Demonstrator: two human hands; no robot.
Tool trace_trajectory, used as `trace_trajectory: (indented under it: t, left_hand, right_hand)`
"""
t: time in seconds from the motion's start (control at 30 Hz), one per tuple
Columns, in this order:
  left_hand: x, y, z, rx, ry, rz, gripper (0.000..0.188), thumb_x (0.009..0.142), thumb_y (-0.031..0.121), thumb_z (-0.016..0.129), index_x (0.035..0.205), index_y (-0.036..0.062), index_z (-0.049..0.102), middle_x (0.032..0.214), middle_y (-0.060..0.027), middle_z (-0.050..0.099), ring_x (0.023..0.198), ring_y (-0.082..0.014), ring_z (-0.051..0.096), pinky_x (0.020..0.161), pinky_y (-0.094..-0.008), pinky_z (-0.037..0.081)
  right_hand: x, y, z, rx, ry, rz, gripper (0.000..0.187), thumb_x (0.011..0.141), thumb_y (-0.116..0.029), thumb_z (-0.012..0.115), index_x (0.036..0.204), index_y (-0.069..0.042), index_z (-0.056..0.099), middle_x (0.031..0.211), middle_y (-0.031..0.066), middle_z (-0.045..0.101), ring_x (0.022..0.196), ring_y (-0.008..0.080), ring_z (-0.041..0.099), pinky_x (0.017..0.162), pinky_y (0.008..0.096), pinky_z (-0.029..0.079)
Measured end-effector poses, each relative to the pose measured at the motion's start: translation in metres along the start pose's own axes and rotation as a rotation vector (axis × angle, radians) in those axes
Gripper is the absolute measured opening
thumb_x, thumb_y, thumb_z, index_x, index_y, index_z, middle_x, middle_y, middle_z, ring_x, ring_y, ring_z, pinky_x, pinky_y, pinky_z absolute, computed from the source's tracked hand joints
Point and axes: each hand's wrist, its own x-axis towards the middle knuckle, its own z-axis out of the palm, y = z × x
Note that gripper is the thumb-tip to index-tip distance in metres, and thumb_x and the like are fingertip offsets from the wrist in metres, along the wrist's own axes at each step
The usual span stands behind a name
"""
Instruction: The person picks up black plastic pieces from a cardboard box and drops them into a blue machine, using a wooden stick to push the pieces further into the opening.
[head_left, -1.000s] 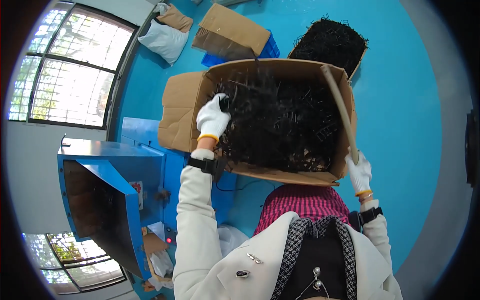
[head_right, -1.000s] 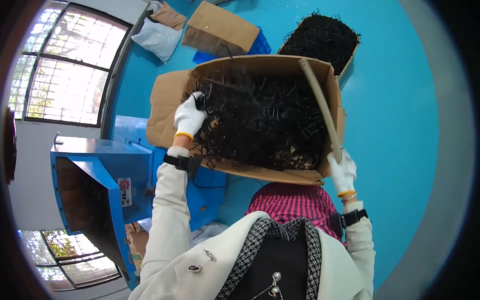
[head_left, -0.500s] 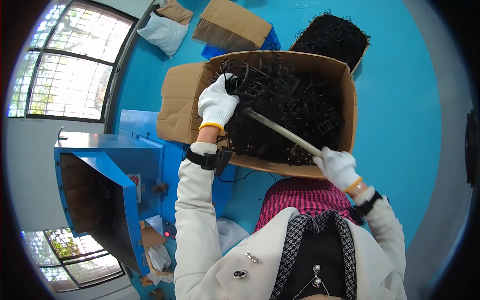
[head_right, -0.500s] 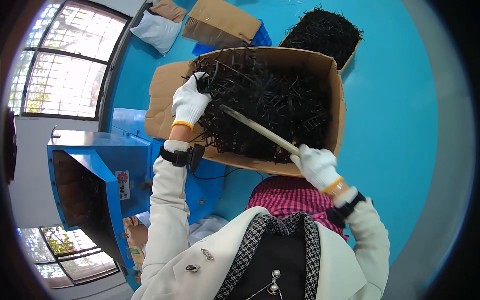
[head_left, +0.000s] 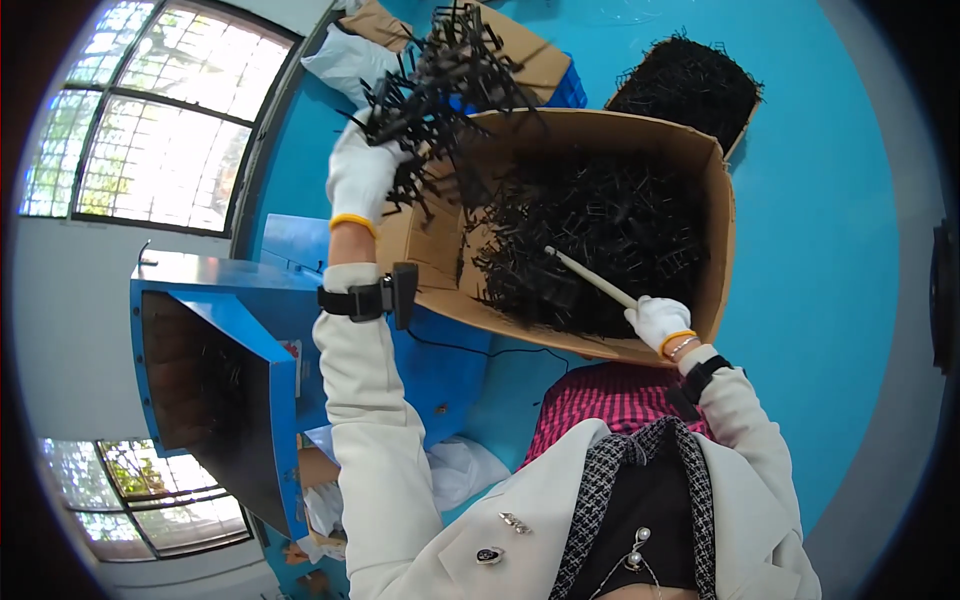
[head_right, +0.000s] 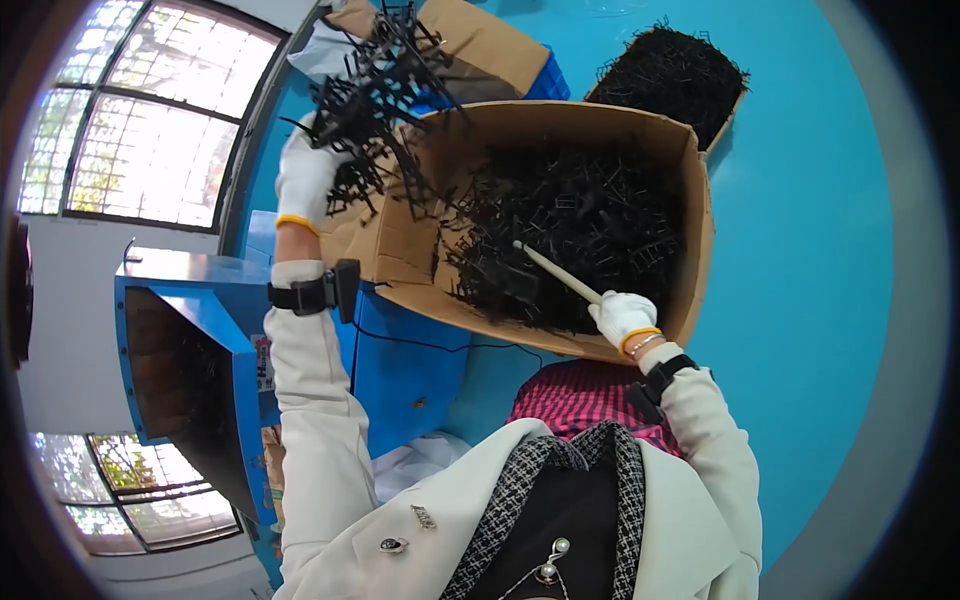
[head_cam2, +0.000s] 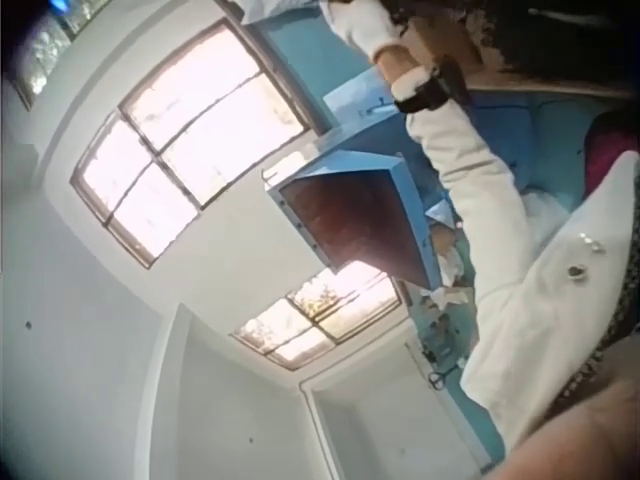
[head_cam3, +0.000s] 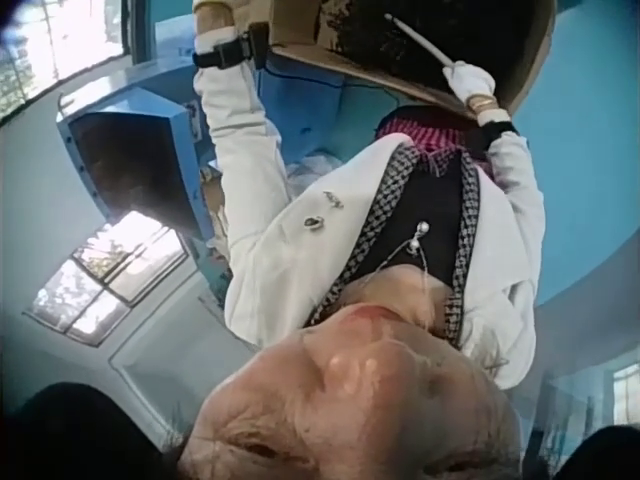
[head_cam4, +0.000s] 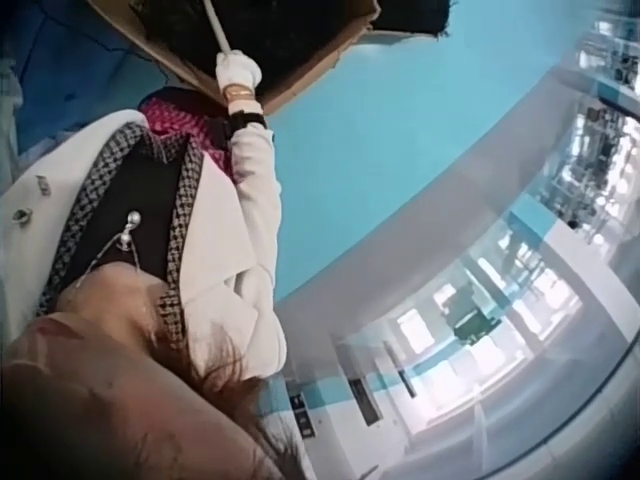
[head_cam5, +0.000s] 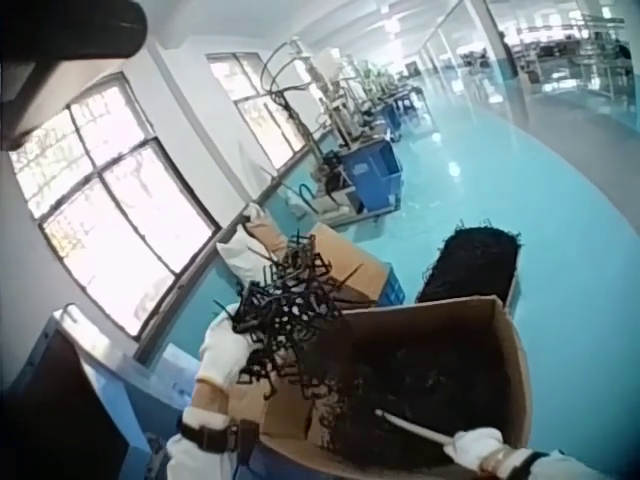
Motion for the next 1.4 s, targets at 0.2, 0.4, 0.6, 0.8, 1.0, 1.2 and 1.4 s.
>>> trace_trajectory:
  t: [0.2,0.4,0.6,0.8,1.0,1.2,1.4]
  left_hand:
    - [-0.002,0.048,-0.04,0.077,0.076,0.089,0.045,0.082,-0.01,0.068,0.124,0.0062,0.062,0.108,-0.004,0.072,0.092,-0.0116,0.07,0.081,-0.0264,0.057]
    - [-0.03,0.05,-0.076,0.4,0.241,0.043,0.052,0.079,0.003,0.074,0.129,0.0102,0.062,0.117,-0.0094,0.071,0.102,-0.0187,0.069,0.091,-0.0308,0.055]
    - [-0.047,0.059,-0.117,0.497,0.294,0.097,0.065,0.072,0.031,0.079,0.132,0.0131,0.061,0.129,-0.0157,0.064,0.12,-0.0295,0.061,0.103,-0.0377,0.048]
    - [-0.123,0.053,-0.269,0.539,0.504,0.182,0.06,0.075,0.036,0.078,0.125,0.0074,0.063,0.114,-0.0229,0.069,0.108,-0.0378,0.066,0.096,-0.0421,0.051]
    - [-0.212,0.041,-0.391,0.832,0.673,-0.144,0.053,0.076,0.035,0.077,0.121,0.0092,0.067,0.106,-0.0199,0.072,0.1,-0.0356,0.069,0.088,-0.0395,0.053]
    - [-0.281,-0.027,-0.348,1.01,0.796,-0.413,0.045,0.082,0.032,0.067,0.123,0.0144,0.065,0.115,-0.0224,0.069,0.108,-0.0389,0.066,0.092,-0.0458,0.053]
    - [-0.296,-0.084,-0.292,1.113,0.283,-0.786,0.067,0.082,0.034,0.066,0.146,0.0223,0.049,0.126,-0.0187,0.066,0.115,-0.0365,0.064,0.097,-0.0452,0.052]
  right_hand:
    - [-0.033,0.046,-0.04,-0.053,0.03,-0.116,0.047,0.095,-0.048,0.053,0.091,-0.003,0.066,0.083,0.021,0.071,0.082,0.0399,0.069,0.074,0.0519,0.053]
    - [-0.079,0.065,-0.079,-0.264,0.214,-0.444,0.01,0.091,-0.016,0.054,0.098,-0.019,0.061,0.085,0.0123,0.056,0.071,0.0337,0.065,0.059,0.0464,0.052]
    - [-0.08,0.096,-0.059,0.052,0.138,-0.089,0.029,0.096,-0.037,0.055,0.09,-0.01,0.063,0.08,0.0219,0.062,0.072,0.0442,0.062,0.063,0.054,0.048]
    - [-0.074,0.043,-0.079,0.034,0.056,-0.204,0.051,0.095,-0.052,0.053,0.085,-0.003,0.063,0.078,0.0262,0.064,0.075,0.0477,0.061,0.068,0.0561,0.047]
    - [-0.056,0.015,-0.078,0.014,-0.008,-0.308,0.053,0.094,-0.054,0.053,0.086,-0.002,0.064,0.078,0.0257,0.066,0.076,0.0474,0.064,0.068,0.0558,0.049]
    - [-0.056,-0.006,-0.071,-0.038,-0.059,-0.366,0.054,0.093,-0.055,0.053,0.087,-0.003,0.065,0.078,0.0252,0.066,0.077,0.0463,0.065,0.068,0.0552,0.05]
    - [-0.064,-0.021,-0.063,-0.113,-0.083,-0.357,0.055,0.092,-0.057,0.053,0.088,-0.004,0.065,0.079,0.025,0.067,0.078,0.0454,0.066,0.069,0.0547,0.051]
